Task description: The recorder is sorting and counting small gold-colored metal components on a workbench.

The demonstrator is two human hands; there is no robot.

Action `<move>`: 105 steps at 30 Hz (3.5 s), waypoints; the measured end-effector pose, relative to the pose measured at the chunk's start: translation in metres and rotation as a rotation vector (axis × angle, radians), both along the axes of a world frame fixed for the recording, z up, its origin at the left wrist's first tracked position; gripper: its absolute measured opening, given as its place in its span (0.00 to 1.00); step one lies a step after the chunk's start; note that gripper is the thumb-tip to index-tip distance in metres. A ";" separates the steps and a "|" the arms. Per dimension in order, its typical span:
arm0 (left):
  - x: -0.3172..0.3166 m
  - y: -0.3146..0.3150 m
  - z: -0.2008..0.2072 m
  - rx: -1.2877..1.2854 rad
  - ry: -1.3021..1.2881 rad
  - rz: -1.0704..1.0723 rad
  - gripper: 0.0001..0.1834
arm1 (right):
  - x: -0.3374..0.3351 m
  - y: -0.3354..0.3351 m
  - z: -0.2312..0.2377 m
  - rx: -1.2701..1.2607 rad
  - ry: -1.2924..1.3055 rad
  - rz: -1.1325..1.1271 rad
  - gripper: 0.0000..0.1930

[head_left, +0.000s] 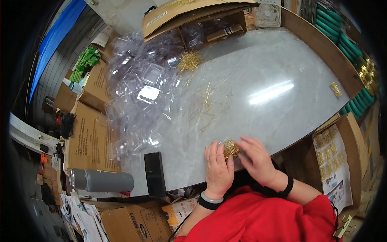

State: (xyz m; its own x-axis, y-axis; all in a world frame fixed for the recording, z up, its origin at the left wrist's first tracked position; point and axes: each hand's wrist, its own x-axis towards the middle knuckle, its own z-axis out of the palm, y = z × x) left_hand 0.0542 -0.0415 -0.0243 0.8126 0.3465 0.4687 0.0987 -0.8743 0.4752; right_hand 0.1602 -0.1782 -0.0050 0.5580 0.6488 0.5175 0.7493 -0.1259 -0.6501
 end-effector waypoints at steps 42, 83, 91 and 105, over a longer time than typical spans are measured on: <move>-0.009 0.008 0.001 -0.153 -0.064 -0.069 0.28 | 0.010 0.026 0.005 -0.271 -0.007 0.276 0.35; -0.006 0.003 0.001 -0.117 -0.092 0.015 0.23 | -0.003 0.005 -0.006 -0.015 -0.020 0.036 0.25; -0.007 0.005 0.002 -0.064 -0.097 0.033 0.19 | -0.007 0.015 -0.008 0.024 -0.134 0.015 0.26; -0.016 0.016 -0.002 -0.568 -0.217 -0.066 0.28 | -0.013 0.014 0.004 -0.142 -0.250 0.154 0.35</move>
